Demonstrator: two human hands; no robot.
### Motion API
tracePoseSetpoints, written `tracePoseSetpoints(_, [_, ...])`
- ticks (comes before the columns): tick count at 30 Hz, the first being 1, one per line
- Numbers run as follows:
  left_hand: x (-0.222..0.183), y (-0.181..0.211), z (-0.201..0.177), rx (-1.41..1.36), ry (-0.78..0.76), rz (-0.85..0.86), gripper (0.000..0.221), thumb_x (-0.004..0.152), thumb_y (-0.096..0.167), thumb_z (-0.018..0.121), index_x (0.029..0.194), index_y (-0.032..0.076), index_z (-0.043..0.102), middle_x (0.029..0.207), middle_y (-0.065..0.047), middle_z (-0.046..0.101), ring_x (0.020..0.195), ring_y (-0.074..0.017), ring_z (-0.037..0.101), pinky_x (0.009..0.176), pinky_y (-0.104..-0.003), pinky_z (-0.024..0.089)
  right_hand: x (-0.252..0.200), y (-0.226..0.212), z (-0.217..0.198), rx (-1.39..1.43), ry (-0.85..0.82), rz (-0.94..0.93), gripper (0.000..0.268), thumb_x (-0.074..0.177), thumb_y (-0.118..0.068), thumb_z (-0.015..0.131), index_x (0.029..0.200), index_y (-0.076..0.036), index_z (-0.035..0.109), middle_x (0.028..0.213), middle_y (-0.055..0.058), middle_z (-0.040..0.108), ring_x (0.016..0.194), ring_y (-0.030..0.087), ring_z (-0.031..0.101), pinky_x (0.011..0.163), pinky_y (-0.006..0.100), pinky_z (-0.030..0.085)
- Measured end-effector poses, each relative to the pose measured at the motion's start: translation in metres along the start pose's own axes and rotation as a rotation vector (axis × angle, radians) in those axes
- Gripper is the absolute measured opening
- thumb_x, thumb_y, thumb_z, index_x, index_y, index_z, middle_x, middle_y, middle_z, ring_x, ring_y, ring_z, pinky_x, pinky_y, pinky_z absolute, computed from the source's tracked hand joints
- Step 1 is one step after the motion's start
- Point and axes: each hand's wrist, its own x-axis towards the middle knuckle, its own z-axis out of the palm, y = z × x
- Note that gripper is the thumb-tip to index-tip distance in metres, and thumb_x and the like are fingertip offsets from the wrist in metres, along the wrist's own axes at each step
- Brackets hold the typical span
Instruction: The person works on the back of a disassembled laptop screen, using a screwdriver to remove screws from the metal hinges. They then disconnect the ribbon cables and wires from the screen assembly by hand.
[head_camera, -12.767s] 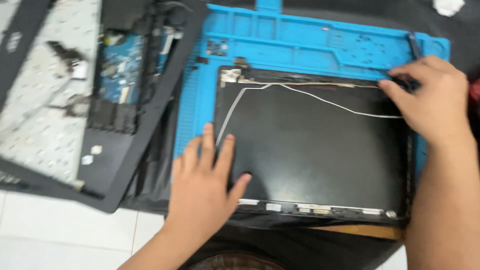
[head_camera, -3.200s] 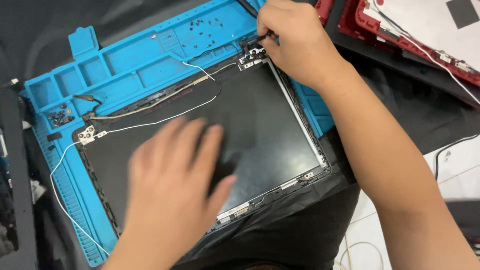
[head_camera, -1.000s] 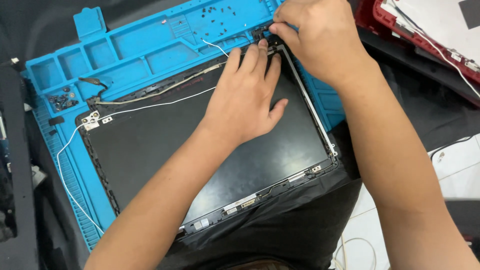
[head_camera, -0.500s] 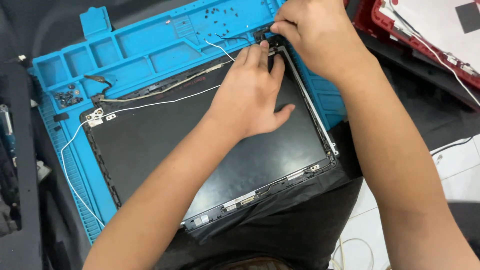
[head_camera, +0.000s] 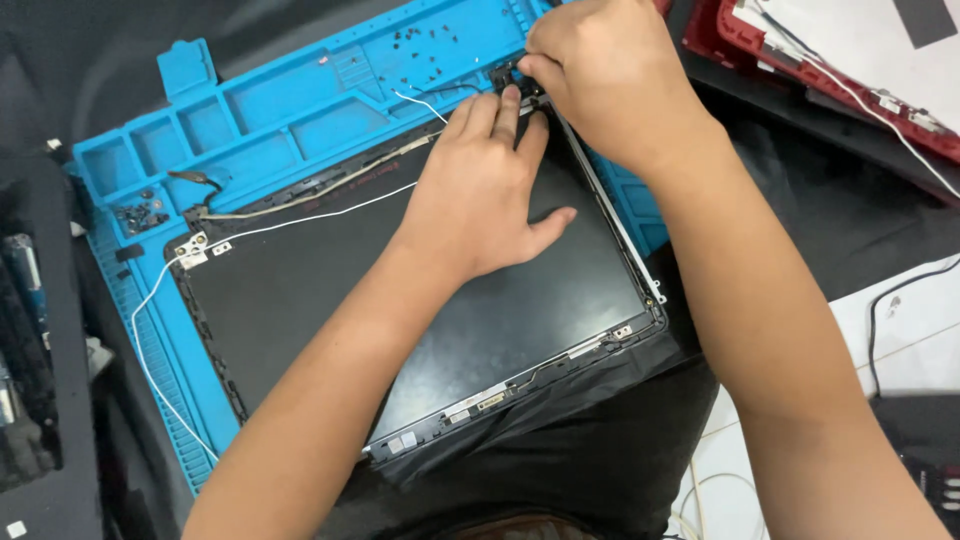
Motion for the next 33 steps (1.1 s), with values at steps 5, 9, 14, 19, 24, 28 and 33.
tracePoseSetpoints(5, [-0.008, 0.004, 0.006, 0.026, 0.036, -0.009, 0.086, 0.080, 0.055, 0.075, 0.131, -0.012, 0.057, 0.136, -0.038, 0.054, 0.128, -0.0474, 0.049, 0.117, -0.051, 0.032, 0.006, -0.020, -0.015, 0.046, 0.096, -0.019, 0.010, 0.089, -0.002, 0.074, 0.098, 0.002, 0.071, 0.100, 0.015, 0.070, 0.091, 0.032, 0.068, 0.078, 0.040, 0.055])
tracePoseSetpoints(9, [-0.011, 0.005, 0.005, -0.019, 0.045, -0.067, 0.086, 0.085, 0.055, 0.071, 0.139, -0.008, 0.053, 0.145, -0.034, 0.047, 0.136, -0.0449, 0.042, 0.120, -0.058, 0.026, 0.001, -0.023, -0.023, 0.072, 0.148, 0.060, 0.017, 0.088, 0.006, 0.070, 0.104, -0.001, 0.073, 0.103, 0.015, 0.069, 0.088, 0.031, 0.070, 0.074, 0.040, 0.056])
tracePoseSetpoints(14, [-0.013, 0.006, 0.007, -0.010, 0.010, -0.093, 0.087, 0.085, 0.058, 0.069, 0.141, -0.007, 0.052, 0.145, -0.031, 0.046, 0.138, -0.0432, 0.039, 0.116, -0.064, 0.024, -0.004, -0.030, -0.015, -0.080, -0.109, 0.100, 0.018, 0.088, -0.006, 0.072, 0.104, -0.010, 0.080, 0.092, 0.010, 0.069, 0.078, 0.032, 0.069, 0.068, 0.043, 0.055])
tracePoseSetpoints(19, [-0.011, 0.008, 0.008, 0.092, 0.008, -0.096, 0.089, 0.085, 0.061, 0.066, 0.138, -0.010, 0.052, 0.144, -0.032, 0.047, 0.139, -0.0425, 0.038, 0.116, -0.062, 0.025, 0.001, -0.036, -0.014, -0.157, -0.218, 0.149, 0.023, 0.091, -0.014, 0.068, 0.109, -0.014, 0.083, 0.085, 0.010, 0.068, 0.073, 0.033, 0.068, 0.062, 0.045, 0.053])
tracePoseSetpoints(24, [-0.016, 0.006, 0.003, 0.099, 0.058, -0.140, 0.079, 0.085, 0.057, 0.069, 0.131, -0.006, 0.058, 0.138, -0.025, 0.053, 0.131, -0.0407, 0.044, 0.109, -0.059, 0.032, -0.002, -0.032, -0.017, -0.075, -0.221, 0.164, 0.029, 0.088, -0.010, 0.065, 0.111, -0.013, 0.082, 0.088, 0.013, 0.073, 0.079, 0.035, 0.070, 0.067, 0.045, 0.055])
tracePoseSetpoints(28, [-0.018, 0.000, 0.001, 0.039, 0.116, -0.166, 0.070, 0.087, 0.050, 0.071, 0.130, -0.004, 0.060, 0.131, -0.021, 0.056, 0.125, -0.0384, 0.047, 0.104, -0.055, 0.036, -0.005, -0.028, -0.014, -0.041, -0.246, 0.252, 0.032, 0.091, -0.006, 0.062, 0.113, -0.016, 0.083, 0.089, 0.015, 0.074, 0.075, 0.036, 0.069, 0.070, 0.046, 0.056])
tracePoseSetpoints(33, [-0.023, -0.012, 0.007, 0.138, 0.092, -0.240, 0.055, 0.093, 0.024, 0.070, 0.140, -0.001, 0.060, 0.127, -0.017, 0.055, 0.127, -0.0352, 0.048, 0.102, -0.051, 0.038, -0.007, -0.023, -0.014, -0.024, -0.233, 0.198, 0.032, 0.090, -0.004, 0.062, 0.112, -0.015, 0.083, 0.092, 0.015, 0.074, 0.080, 0.036, 0.070, 0.073, 0.046, 0.057])
